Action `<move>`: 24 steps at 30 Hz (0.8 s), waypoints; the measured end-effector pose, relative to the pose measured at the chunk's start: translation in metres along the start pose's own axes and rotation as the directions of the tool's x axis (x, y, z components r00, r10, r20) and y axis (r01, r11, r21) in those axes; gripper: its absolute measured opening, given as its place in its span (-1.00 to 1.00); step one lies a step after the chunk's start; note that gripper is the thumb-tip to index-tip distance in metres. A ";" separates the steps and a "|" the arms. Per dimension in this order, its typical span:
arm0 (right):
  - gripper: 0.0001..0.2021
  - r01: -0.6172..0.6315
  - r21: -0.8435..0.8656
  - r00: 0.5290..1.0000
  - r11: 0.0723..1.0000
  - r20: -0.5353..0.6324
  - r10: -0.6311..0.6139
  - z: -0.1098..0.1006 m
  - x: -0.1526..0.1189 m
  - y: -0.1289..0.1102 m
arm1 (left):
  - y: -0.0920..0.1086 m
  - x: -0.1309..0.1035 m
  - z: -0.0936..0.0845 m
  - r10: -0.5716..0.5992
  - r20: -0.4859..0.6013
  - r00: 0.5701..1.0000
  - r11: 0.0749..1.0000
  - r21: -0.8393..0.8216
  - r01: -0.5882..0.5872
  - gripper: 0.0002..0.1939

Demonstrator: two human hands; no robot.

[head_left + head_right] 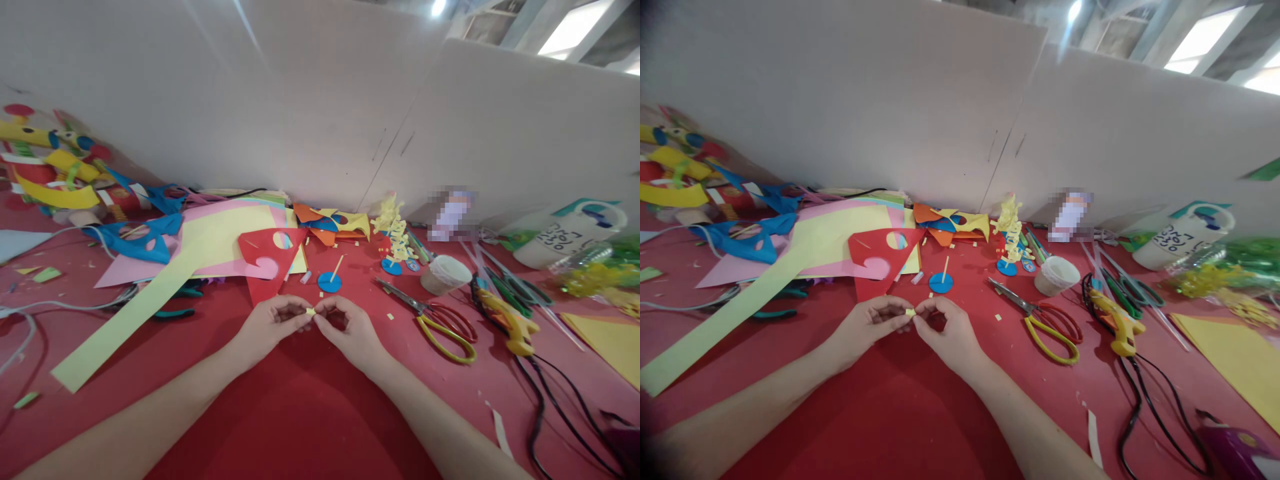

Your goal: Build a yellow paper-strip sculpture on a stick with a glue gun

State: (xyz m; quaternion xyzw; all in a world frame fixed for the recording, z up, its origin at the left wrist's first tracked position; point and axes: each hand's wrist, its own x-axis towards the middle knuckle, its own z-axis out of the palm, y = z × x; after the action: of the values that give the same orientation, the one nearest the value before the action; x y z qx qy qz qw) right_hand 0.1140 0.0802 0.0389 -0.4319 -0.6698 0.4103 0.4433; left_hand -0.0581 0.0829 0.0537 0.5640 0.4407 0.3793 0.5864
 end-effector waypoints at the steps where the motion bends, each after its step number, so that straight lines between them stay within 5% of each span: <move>1: -0.94 -0.007 0.001 1.000 1.000 -0.002 0.007 0.000 0.000 0.000 | 0.000 0.000 0.000 -0.003 0.000 1.000 1.000 -0.008 0.003 -0.76; 24: -0.88 -0.030 0.030 0.998 0.999 0.058 0.029 0.000 -0.001 -0.002 | 0.001 0.000 -0.001 0.024 0.067 0.997 0.998 -0.059 -0.020 -0.83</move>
State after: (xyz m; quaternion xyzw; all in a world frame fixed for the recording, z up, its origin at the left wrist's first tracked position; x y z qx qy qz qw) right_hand 0.1137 0.0784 0.0400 -0.4229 -0.6694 0.4394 0.4243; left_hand -0.0586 0.0829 0.0549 0.5641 0.4031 0.3790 0.6129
